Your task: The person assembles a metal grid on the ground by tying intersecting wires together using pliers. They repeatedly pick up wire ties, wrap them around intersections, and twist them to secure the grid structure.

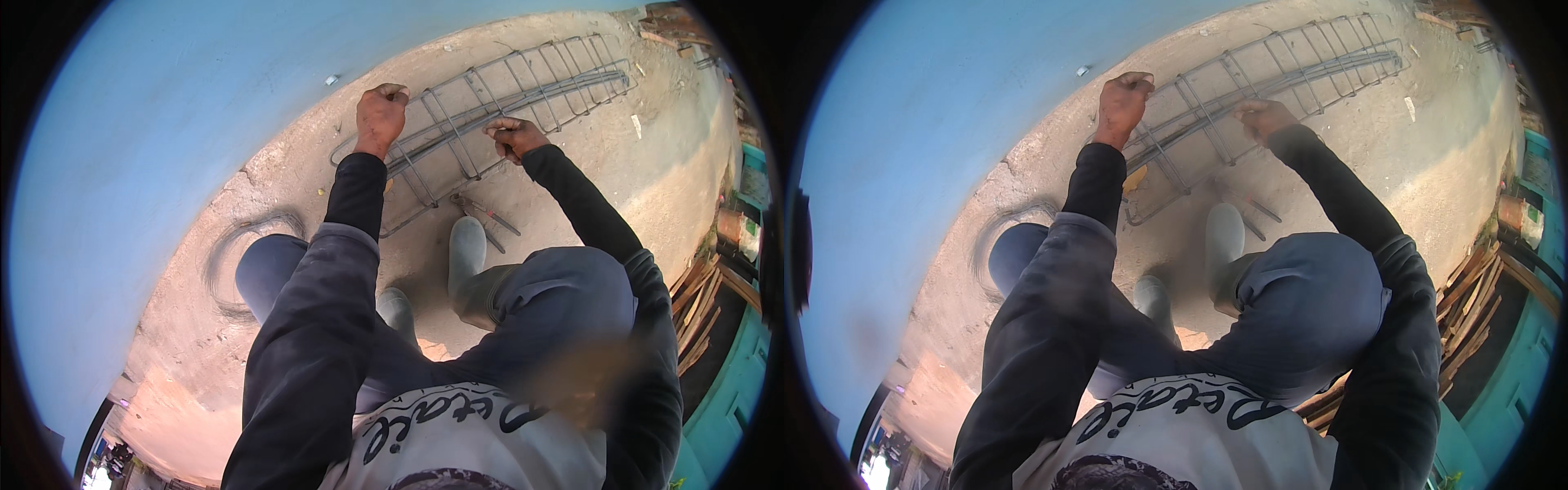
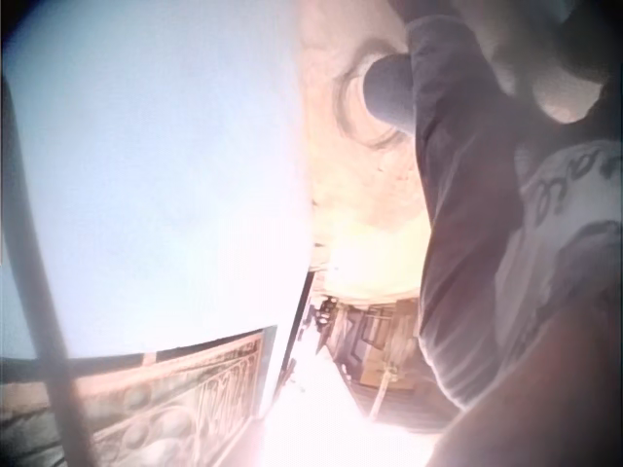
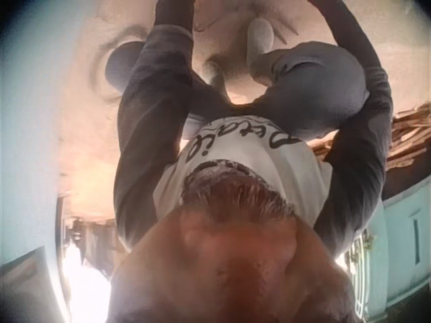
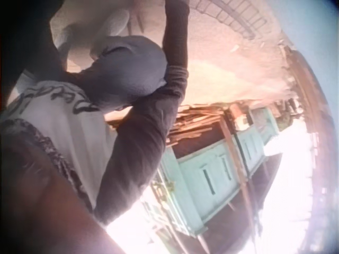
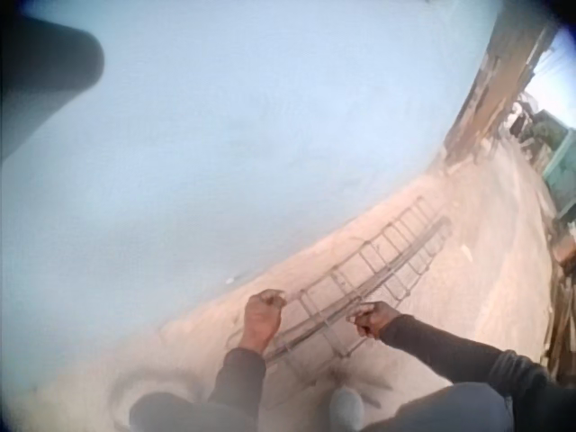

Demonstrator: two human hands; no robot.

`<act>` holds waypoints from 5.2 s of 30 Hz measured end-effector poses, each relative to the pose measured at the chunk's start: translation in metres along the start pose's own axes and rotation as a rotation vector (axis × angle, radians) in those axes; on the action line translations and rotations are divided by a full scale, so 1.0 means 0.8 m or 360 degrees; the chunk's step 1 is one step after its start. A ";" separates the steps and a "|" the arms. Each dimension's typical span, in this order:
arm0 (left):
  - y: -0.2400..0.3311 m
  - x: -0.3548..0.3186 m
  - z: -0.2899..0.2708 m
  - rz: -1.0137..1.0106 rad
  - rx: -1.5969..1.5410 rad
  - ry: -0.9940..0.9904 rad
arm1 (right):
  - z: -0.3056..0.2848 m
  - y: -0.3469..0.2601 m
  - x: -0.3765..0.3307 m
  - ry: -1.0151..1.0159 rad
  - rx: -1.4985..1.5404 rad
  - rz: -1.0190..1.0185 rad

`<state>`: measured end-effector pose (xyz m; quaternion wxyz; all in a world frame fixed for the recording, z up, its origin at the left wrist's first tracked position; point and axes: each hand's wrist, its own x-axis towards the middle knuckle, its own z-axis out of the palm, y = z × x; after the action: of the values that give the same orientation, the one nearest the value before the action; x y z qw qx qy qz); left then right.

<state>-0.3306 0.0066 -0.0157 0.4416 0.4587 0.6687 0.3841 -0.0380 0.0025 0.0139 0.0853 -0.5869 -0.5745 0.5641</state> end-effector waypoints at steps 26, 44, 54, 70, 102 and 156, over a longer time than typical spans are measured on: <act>-0.003 -0.009 0.135 0.0397 0.1337 -0.0301 | 0.067 0.148 0.108 -0.0101 0.0712 0.0172; 0.009 -0.004 0.131 0.1208 0.1605 -0.0110 | 0.039 0.113 0.120 0.0114 0.0727 0.0749; -0.068 -0.042 0.187 0.0761 0.1531 0.0118 | 0.055 0.187 0.135 -0.0041 -0.0158 0.0416; -0.057 -0.108 0.140 0.0495 0.0934 0.0055 | 0.056 0.064 0.094 0.0046 -0.0259 0.0161; -0.067 -0.002 0.116 0.0227 0.1195 -0.1064 | 0.087 0.049 0.077 0.0379 -0.1110 -0.0067; -0.071 -0.055 0.155 -0.0461 -0.0560 0.0003 | 0.095 0.071 0.082 0.0403 -0.1066 -0.0011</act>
<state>-0.2209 -0.0384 -0.0965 0.5646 0.2734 0.6507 0.4278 -0.0828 -0.0068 -0.0920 -0.0395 -0.6455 -0.7145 0.2670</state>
